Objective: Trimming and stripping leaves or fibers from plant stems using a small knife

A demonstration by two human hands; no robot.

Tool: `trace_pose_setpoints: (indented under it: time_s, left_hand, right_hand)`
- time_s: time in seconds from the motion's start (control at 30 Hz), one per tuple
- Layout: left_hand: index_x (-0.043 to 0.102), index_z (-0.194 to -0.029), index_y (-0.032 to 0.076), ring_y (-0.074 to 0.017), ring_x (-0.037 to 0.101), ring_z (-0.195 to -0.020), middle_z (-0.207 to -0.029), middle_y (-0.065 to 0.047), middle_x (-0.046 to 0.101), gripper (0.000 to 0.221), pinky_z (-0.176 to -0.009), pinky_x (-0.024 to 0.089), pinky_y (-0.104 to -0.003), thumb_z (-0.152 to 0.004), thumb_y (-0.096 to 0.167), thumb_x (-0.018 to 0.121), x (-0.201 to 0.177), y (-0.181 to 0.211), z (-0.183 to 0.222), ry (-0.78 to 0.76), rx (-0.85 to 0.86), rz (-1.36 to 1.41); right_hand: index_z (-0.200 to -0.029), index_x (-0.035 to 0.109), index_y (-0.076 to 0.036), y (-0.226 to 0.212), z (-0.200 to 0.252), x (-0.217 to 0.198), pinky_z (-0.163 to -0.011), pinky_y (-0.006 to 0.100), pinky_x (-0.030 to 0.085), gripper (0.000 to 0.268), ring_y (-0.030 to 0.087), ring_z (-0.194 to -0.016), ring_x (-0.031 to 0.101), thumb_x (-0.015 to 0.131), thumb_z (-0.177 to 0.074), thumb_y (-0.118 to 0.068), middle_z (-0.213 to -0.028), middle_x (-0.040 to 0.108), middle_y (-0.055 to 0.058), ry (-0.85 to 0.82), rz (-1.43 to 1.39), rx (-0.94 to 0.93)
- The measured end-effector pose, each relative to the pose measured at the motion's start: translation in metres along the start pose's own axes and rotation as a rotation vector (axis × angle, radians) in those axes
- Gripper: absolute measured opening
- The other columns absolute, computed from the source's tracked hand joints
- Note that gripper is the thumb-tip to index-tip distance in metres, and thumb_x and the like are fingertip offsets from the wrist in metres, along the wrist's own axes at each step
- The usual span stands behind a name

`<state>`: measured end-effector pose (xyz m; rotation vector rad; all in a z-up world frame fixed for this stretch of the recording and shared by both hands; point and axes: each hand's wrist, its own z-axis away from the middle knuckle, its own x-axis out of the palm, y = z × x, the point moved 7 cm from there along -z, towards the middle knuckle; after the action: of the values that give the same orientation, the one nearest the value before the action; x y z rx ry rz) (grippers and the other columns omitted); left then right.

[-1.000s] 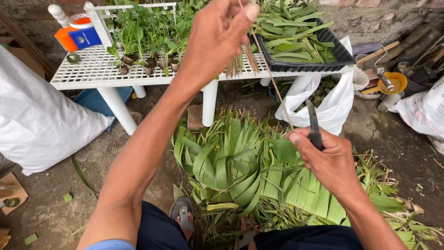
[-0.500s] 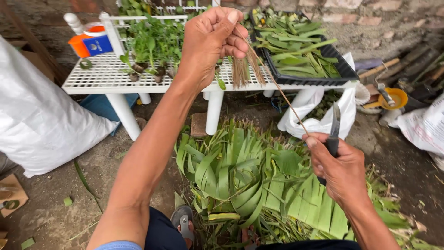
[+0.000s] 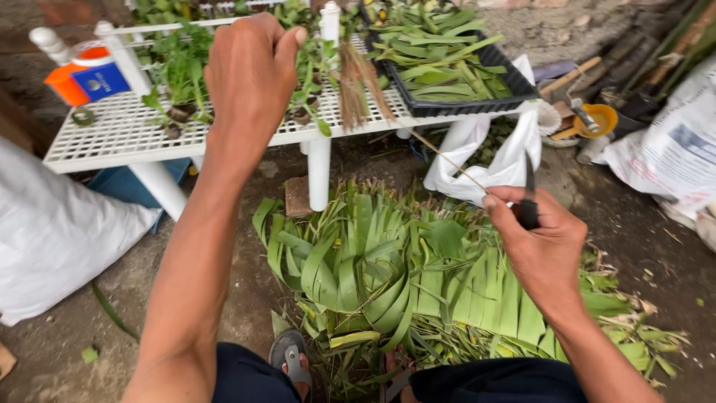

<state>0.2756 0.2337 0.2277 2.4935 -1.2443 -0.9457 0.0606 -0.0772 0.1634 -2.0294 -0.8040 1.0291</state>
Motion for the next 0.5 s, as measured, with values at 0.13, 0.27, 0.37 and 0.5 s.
trace_pose_setpoints:
  time_s: [0.13, 0.27, 0.37, 0.5]
  left_hand:
    - [0.066, -0.083, 0.009, -0.0162, 0.04, -0.062, -0.074, -0.003, 0.056, 0.022, -0.055, 0.033, -0.03, -0.099, 0.016, 0.079, 0.002, 0.108, 0.021, -0.01, 0.453, -0.232]
    - [0.071, -0.116, 0.008, -0.0216, 0.066, -0.086, -0.102, -0.008, 0.071, 0.03, -0.09, 0.051, -0.041, -0.095, 0.029, 0.067, 0.053, 0.175, 0.074, -0.576, 0.606, 0.108]
    - [0.073, -0.105, -0.006, -0.0321, 0.072, -0.079, -0.09, -0.019, 0.072, 0.022, -0.065, 0.062, -0.043, -0.087, -0.014, 0.063, 0.058, 0.19, 0.087, -0.695, 0.526, 0.246]
    - [0.071, -0.104, -0.002, -0.0285, 0.07, -0.073, -0.087, -0.018, 0.069, 0.019, -0.063, 0.062, -0.042, -0.096, -0.006, 0.054, 0.059, 0.17, 0.077, -0.711, 0.358, 0.406]
  right_hand:
    - [-0.108, 0.076, 0.001, -0.012, -0.001, 0.003, -0.054, 0.022, 0.032, 0.015, 0.008, -0.06, 0.044, 0.075, -0.094, -0.001, -0.08, 0.065, 0.003, -0.013, 0.041, -0.148]
    - [-0.107, 0.076, 0.003, -0.016, -0.001, 0.013, -0.054, 0.021, 0.032, 0.014, 0.007, -0.06, 0.044, 0.075, -0.092, 0.0, -0.078, 0.066, 0.004, -0.022, -0.026, -0.139]
    - [-0.101, 0.078, 0.0, -0.006, -0.001, 0.012, -0.052, 0.023, 0.045, 0.015, 0.002, -0.064, 0.048, 0.084, -0.088, 0.005, -0.073, 0.066, 0.009, 0.074, -0.135, -0.113]
    - [-0.109, 0.075, 0.003, -0.002, -0.003, 0.009, -0.049, 0.02, 0.042, 0.019, 0.003, -0.059, 0.045, 0.079, -0.09, 0.005, -0.064, 0.058, 0.005, 0.077, -0.205, -0.066]
